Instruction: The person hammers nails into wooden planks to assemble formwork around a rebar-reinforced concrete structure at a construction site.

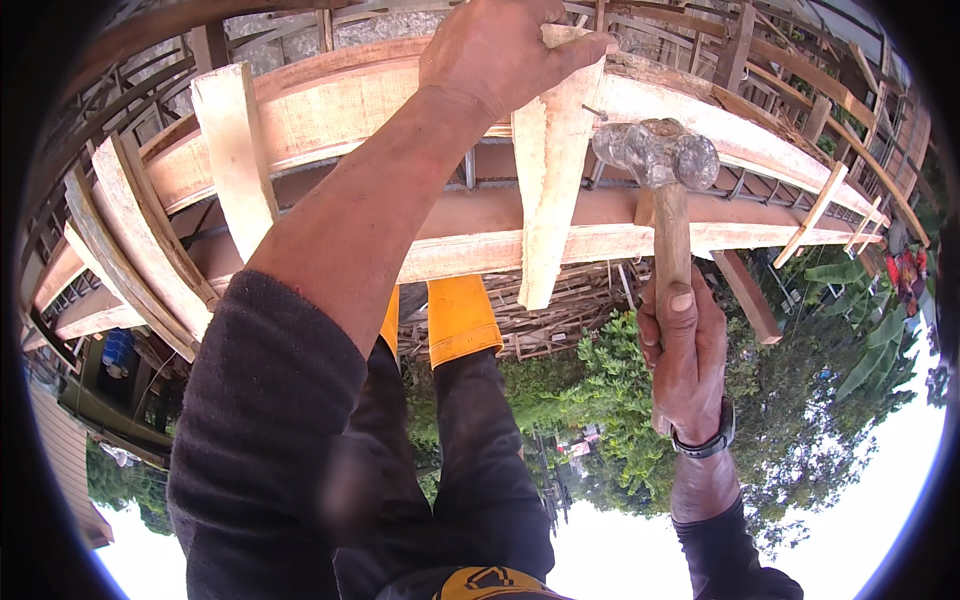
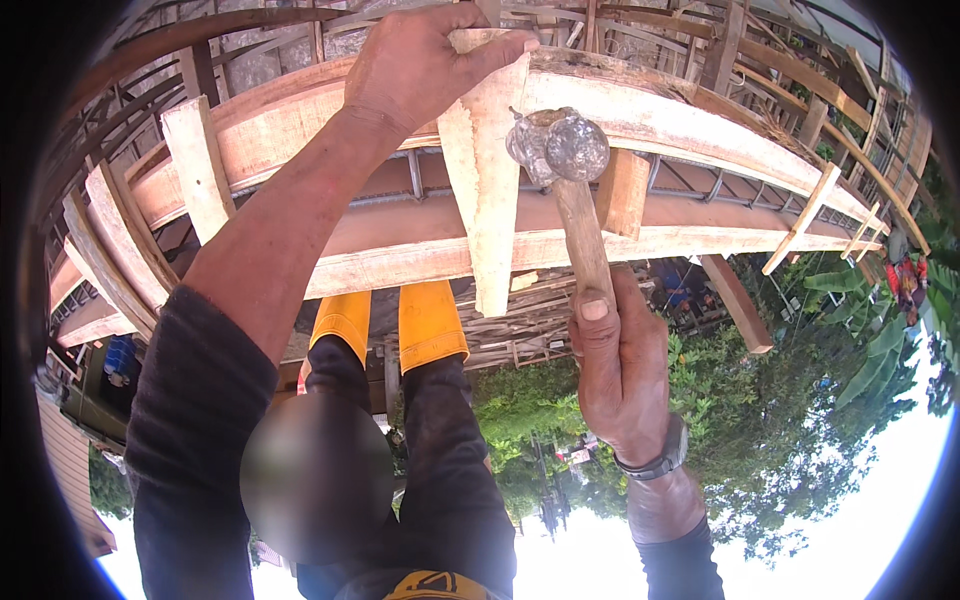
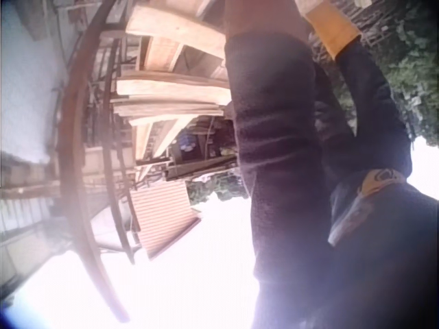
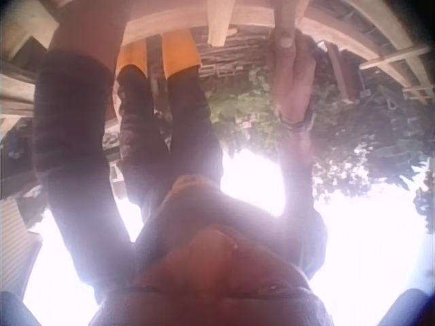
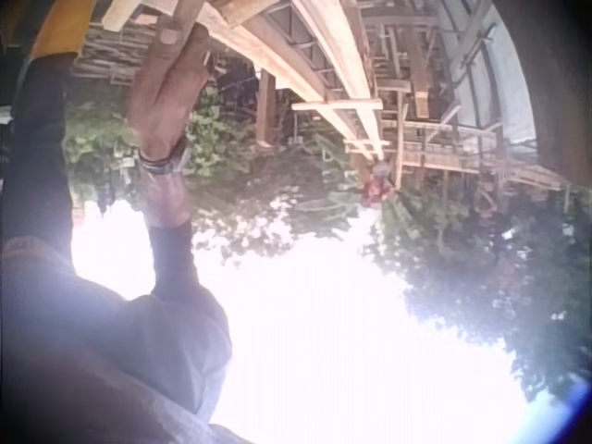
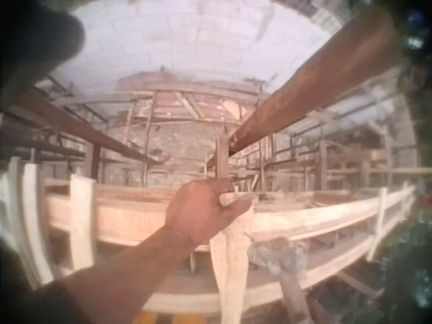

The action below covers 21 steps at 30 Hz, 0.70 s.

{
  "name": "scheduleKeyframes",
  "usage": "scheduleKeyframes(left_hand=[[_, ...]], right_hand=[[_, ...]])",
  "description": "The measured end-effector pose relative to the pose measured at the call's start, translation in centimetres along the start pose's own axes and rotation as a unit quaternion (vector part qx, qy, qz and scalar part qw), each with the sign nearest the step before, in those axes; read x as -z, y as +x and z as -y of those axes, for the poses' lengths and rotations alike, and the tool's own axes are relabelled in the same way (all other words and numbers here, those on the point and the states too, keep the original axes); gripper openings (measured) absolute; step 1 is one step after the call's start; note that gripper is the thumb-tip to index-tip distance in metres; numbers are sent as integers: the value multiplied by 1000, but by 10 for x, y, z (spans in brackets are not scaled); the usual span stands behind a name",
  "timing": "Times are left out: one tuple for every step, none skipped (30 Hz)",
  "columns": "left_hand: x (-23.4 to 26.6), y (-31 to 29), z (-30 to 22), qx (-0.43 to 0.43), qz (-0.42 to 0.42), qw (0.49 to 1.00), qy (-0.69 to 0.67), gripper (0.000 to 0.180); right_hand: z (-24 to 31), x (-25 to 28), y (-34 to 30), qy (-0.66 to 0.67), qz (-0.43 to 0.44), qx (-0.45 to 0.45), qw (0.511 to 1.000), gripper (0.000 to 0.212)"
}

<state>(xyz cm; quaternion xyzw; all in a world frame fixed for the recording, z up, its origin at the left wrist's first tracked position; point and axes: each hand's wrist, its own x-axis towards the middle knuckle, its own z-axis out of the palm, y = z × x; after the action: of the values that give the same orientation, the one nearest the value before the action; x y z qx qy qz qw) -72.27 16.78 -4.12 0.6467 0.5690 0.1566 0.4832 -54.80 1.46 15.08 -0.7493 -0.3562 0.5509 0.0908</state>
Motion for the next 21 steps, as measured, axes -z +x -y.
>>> scheduleKeyframes(left_hand=[[2, 1, 0, 6, 4, 1000, 13, 51], [3, 0, 0, 12, 9, 1000, 26, 52], [4, -1, 0, 18, 14, 999, 33, 53], [5, 0, -1, 21, 17, 999, 38, 53], [5, 1, -1, 24, 21, 999, 43, 54], [6, 2, -1, 22, 22, 999, 38, 55], [6, 2, -2, 21, 23, 999, 33, 56], [7, 2, -3, 19, 25, 999, 29, 57], [8, 2, -4, 25, 29, 999, 26, 58], [6, 4, -7, 28, 33, 999, 19, 58], [7, 5, -8, 32, 36, 999, 16, 59], [5, 4, -8, 24, 33, 999, 8, 59], [2, 1, -5, 13, 26, 1000, 1, 59], [2, -1, -4, 7, 20, 1000, -4, 60], [5, 2, -3, 9, 18, 1000, 6, 59], [6, 2, -2, 15, 23, 1000, 11, 59], [7, 1, -1, 21, 28, 999, 17, 58], [2, -2, 4, 27, 24, 998, 42, 61], [-7, -2, 6, 26, 17, 997, 65, 64], [-9, 0, 5, 25, 8, 996, 90, 68], [-10, 1, 5, 13, 1, 996, 92, 67]], right_hand=[[-2, 0, -2, 4, 6, 4, 1000, 47], [-3, -3, -3, 6, -7, 15, 1000, 52], [-2, -5, -5, 29, -26, 37, 999, 55], [1, -6, -6, 50, -48, 60, 996, 57], [2, -7, -7, 72, -69, 82, 992, 60], [-1, -5, -5, 75, -70, 114, 988, 65], [-6, -4, -5, 80, -70, 145, 984, 70], [-12, -9, -1, 96, -79, 164, 979, 70], [-19, -15, 5, 84, -82, 163, 980, 66], [-26, -19, 12, 68, -87, 161, 981, 62], [-30, -21, 21, 9, -61, 113, 992, 54], [-36, -20, 20, 15, -64, 116, 991, 51], [-41, -19, 20, 22, -67, 123, 990, 48], [-32, -17, 16, 57, -82, 121, 988, 50], [-22, -15, 9, 93, -95, 118, 984, 52], [-25, -15, 7, 119, -97, 125, 980, 60], [-27, -14, 1, 144, -99, 127, 976, 69], [-29, -13, -5, 168, -102, 129, 972, 79], [-41, -22, 0, 155, -126, 154, 968, 74], [-51, -31, 4, 143, -149, 179, 962, 70], [-55, -28, 18, 54, -113, 164, 979, 60]])
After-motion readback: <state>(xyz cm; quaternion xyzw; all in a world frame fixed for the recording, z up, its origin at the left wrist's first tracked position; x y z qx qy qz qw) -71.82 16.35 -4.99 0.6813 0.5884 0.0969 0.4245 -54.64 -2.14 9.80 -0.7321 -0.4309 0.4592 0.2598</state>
